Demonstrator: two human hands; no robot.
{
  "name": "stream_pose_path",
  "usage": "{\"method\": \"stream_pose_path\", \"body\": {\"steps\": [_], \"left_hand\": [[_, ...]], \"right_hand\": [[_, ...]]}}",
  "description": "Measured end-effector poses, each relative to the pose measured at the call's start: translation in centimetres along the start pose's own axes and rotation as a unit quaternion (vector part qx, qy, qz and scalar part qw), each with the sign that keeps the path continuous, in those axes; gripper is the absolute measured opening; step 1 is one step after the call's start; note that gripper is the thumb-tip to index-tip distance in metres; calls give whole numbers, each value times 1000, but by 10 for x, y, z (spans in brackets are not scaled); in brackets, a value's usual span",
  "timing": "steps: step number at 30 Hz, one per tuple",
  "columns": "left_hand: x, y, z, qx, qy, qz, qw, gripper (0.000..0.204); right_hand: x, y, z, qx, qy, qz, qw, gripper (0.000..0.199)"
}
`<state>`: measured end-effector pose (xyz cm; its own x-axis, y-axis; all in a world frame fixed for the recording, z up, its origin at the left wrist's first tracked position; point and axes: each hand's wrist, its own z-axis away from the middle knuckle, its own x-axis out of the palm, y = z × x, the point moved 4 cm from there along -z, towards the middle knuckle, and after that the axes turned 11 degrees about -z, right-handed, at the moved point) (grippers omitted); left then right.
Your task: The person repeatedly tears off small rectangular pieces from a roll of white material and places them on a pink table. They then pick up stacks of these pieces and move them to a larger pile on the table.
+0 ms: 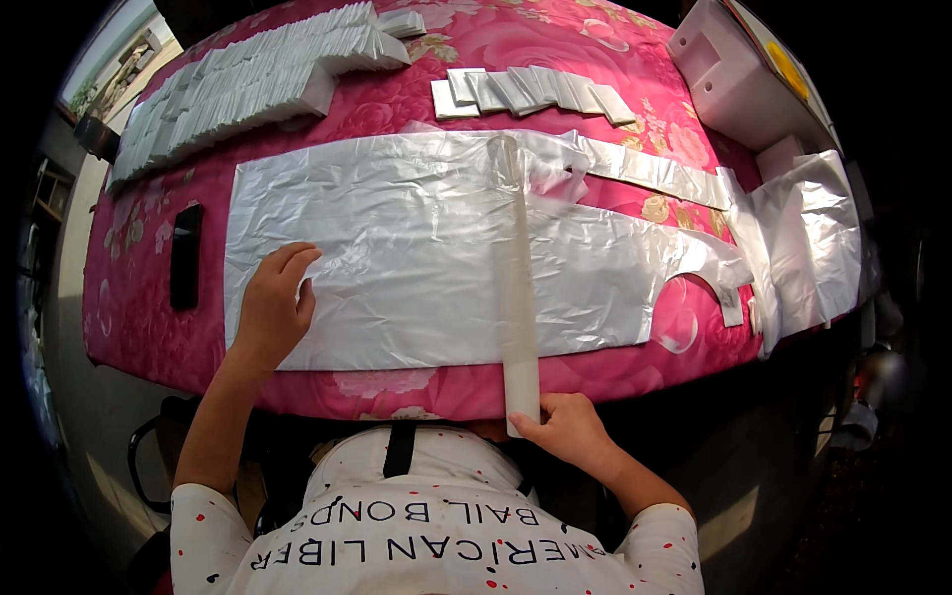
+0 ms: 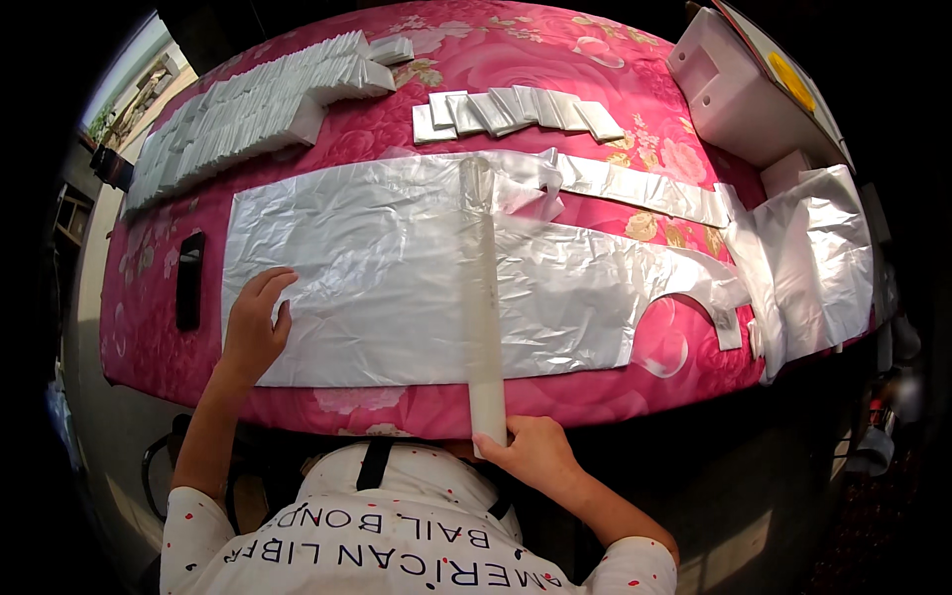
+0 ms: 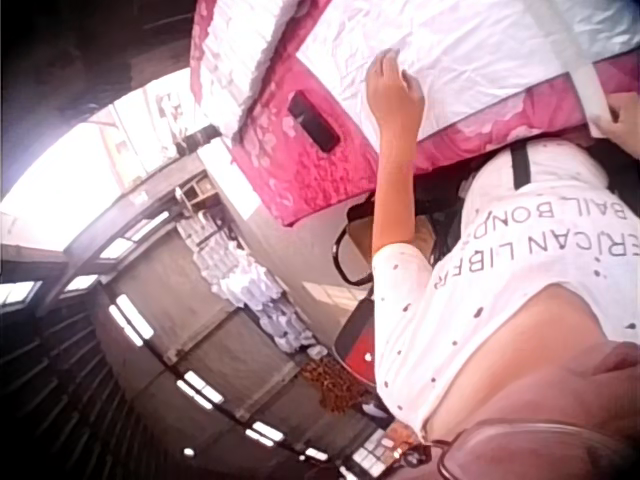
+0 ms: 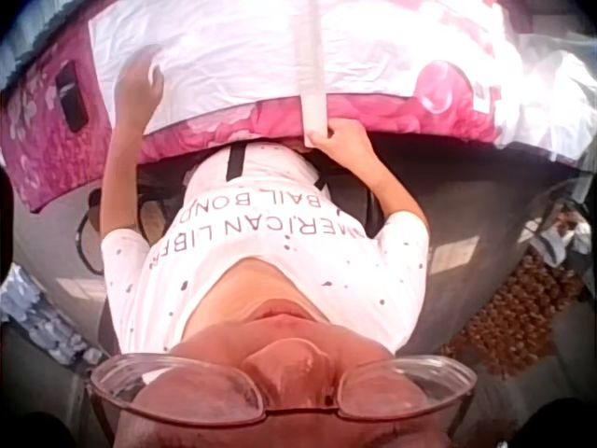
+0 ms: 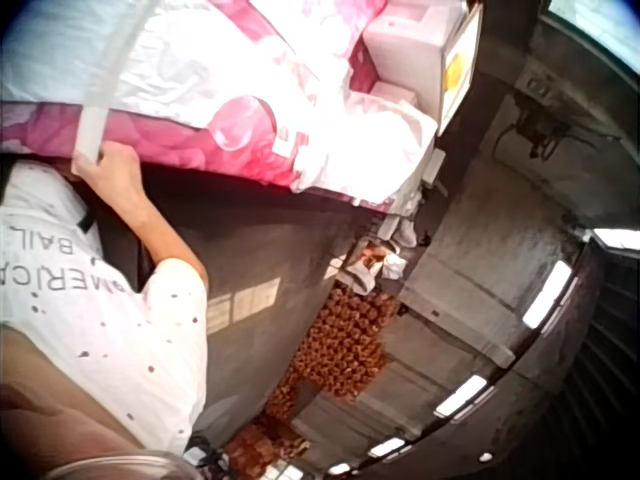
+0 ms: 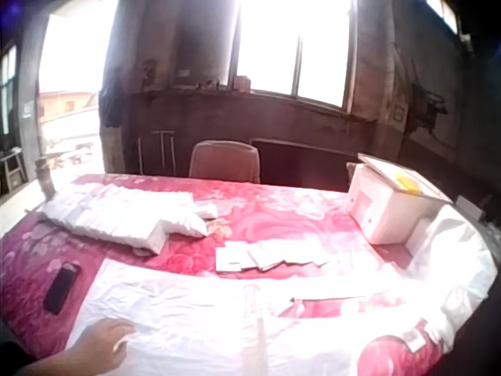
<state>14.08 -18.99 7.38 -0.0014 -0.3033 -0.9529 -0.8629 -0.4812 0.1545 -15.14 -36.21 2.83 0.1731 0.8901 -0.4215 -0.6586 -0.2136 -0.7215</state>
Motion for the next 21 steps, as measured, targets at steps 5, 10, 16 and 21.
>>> {"method": "stream_pose_path", "body": {"steps": [5,10,16,21], "left_hand": [[50,119,-18,105,-39,217,970,43],[100,154,-18,110,-70,196,972,59],[107,155,-15,123,-82,58,987,61],[109,158,-15,122,-64,51,989,61]], "right_hand": [[-3,-3,6,13,8,-13,1000,41],[-2,2,8,21,4,-6,1000,43],[-18,-11,-10,-15,-9,31,999,52],[-58,-53,-74,-152,202,22,967,50]]}}
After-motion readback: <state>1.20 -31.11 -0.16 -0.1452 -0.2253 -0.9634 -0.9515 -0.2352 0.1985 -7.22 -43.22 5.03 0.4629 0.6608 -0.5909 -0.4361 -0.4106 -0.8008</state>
